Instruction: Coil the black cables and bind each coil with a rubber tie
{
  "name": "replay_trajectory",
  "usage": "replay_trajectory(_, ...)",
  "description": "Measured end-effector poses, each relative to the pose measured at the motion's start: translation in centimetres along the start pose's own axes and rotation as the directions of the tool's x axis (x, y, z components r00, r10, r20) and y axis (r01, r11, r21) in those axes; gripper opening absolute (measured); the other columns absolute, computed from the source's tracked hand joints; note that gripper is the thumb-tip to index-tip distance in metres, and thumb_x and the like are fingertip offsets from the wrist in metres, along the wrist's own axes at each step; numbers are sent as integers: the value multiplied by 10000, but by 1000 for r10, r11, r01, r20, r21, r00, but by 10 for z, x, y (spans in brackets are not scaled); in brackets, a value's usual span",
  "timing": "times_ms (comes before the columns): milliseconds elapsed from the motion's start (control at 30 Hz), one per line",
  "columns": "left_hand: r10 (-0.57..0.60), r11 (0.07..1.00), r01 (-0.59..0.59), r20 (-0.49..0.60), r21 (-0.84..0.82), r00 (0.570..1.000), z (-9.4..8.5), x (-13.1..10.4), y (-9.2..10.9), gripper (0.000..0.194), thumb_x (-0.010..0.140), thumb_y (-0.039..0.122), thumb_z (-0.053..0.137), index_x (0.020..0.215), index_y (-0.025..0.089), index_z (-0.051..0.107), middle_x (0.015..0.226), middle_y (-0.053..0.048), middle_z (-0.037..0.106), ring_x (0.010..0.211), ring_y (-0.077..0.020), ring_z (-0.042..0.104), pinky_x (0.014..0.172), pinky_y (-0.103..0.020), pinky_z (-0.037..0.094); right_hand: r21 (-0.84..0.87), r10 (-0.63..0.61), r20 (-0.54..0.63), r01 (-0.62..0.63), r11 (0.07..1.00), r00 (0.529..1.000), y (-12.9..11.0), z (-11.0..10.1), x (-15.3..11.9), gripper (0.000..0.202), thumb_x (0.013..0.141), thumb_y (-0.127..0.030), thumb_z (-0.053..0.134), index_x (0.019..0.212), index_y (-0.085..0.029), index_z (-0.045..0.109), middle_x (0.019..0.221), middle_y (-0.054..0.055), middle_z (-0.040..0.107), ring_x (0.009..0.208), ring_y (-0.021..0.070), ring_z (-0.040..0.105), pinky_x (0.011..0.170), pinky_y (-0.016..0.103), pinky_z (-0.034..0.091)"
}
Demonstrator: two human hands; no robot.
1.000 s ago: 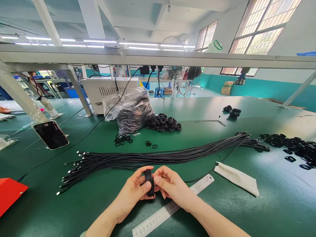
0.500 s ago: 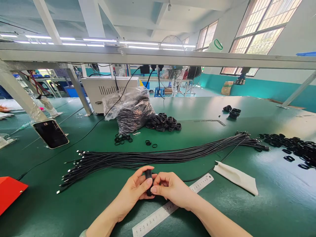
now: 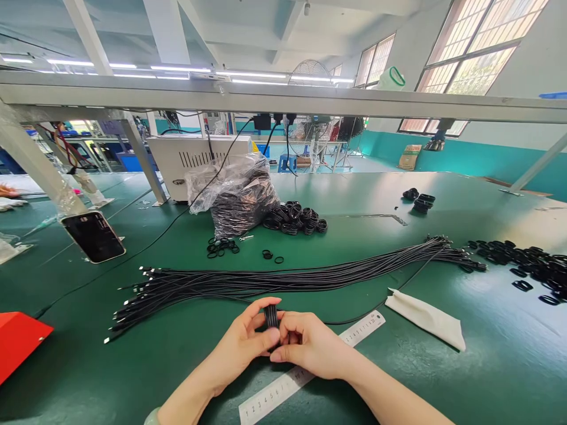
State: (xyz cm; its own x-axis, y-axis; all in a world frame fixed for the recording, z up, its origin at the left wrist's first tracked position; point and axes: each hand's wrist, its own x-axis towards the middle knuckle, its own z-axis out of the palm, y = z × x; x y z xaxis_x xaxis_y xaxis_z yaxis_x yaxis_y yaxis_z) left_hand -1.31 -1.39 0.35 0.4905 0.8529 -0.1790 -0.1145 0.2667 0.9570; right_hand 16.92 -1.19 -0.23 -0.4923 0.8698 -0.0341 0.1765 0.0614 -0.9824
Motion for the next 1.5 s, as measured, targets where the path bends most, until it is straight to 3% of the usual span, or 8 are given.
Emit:
replay_trajectory(300, 63, 997, -62, 25, -37, 998, -7, 3, -5, 592, 655, 183, 830, 1180, 274, 571, 1170, -86, 637, 866, -208, 675, 752, -346, 546, -68, -105, -102, 98, 993, 989, 1, 13, -5, 306, 753, -246, 708, 557, -189, 480, 731, -10, 530, 678, 138, 489, 600, 254, 375)
replay_trajectory(433, 48, 998, -48, -2, 48, 999, -7, 4, -7, 596, 663, 185, 818, 1199, 276, 573, 1224, -83, 608, 860, -188, 676, 793, -346, 533, -196, -6, 16, 10, 981, 1000, -7, -4, -8, 187, 713, -267, 762, 652, -198, 599, 722, -14, 562, 631, 127, 474, 561, 242, 349)
replay_trajectory(600, 49, 994, -47, -19, 99, 999, 2, -1, -5, 744, 704, 161, 771, 1349, 342, 448, 1166, -43, 625, 893, -171, 659, 772, -315, 525, 109, 137, -43, -132, 985, 990, -10, -14, -5, 309, 775, -463, 705, 748, -180, 585, 686, -12, 578, 563, 99, 422, 517, 232, 316)
replay_trajectory(833, 33, 985, -38, 32, 168, 999, 1, 2, -10, 629, 678, 86, 760, 1248, 272, 569, 1134, -45, 671, 948, -211, 651, 863, -364, 518, 448, 234, -69, -179, 876, 970, -3, 6, -2, 426, 663, -545, 775, 641, -163, 588, 506, -83, 314, 480, 64, 208, 475, 254, 134)
replay_trajectory(1033, 67, 982, -80, 85, 168, 994, 0, 3, -10, 600, 676, 61, 745, 1220, 278, 619, 1267, -52, 635, 1035, -236, 623, 915, -379, 499, 499, 235, -104, -153, 853, 966, 1, 13, -2, 454, 577, -574, 813, 611, -143, 674, 631, -13, 494, 528, 74, 274, 495, 264, 169)
replay_trajectory(1167, 69, 980, -78, 55, 183, 996, -2, 3, -10, 595, 657, 69, 769, 1197, 278, 633, 1158, -38, 674, 978, -215, 621, 887, -361, 500, 481, 227, -119, -144, 865, 967, 2, 14, 2, 477, 604, -607, 784, 664, -144, 682, 521, -46, 423, 499, 73, 229, 494, 266, 142)
replay_trajectory(1300, 50, 998, -54, 84, 43, 995, -2, 2, -6, 591, 686, 99, 778, 1220, 272, 592, 1002, -31, 674, 944, -209, 646, 880, -368, 489, 465, 207, -27, -171, 869, 978, -5, 7, 1, 541, 715, -687, 649, 635, -153, 616, 469, -57, 389, 458, 72, 256, 482, 264, 148)
replay_trajectory(1500, 27, 980, 3, 149, -199, 988, -11, -3, -2, 702, 744, 166, 766, 1352, 331, 458, 1138, -60, 631, 1051, -251, 652, 939, -386, 452, 395, 215, -268, -96, 914, 939, -7, -8, -1, 449, 774, -616, 627, 767, -168, 658, 587, -50, 438, 456, 69, 313, 466, 259, 187)
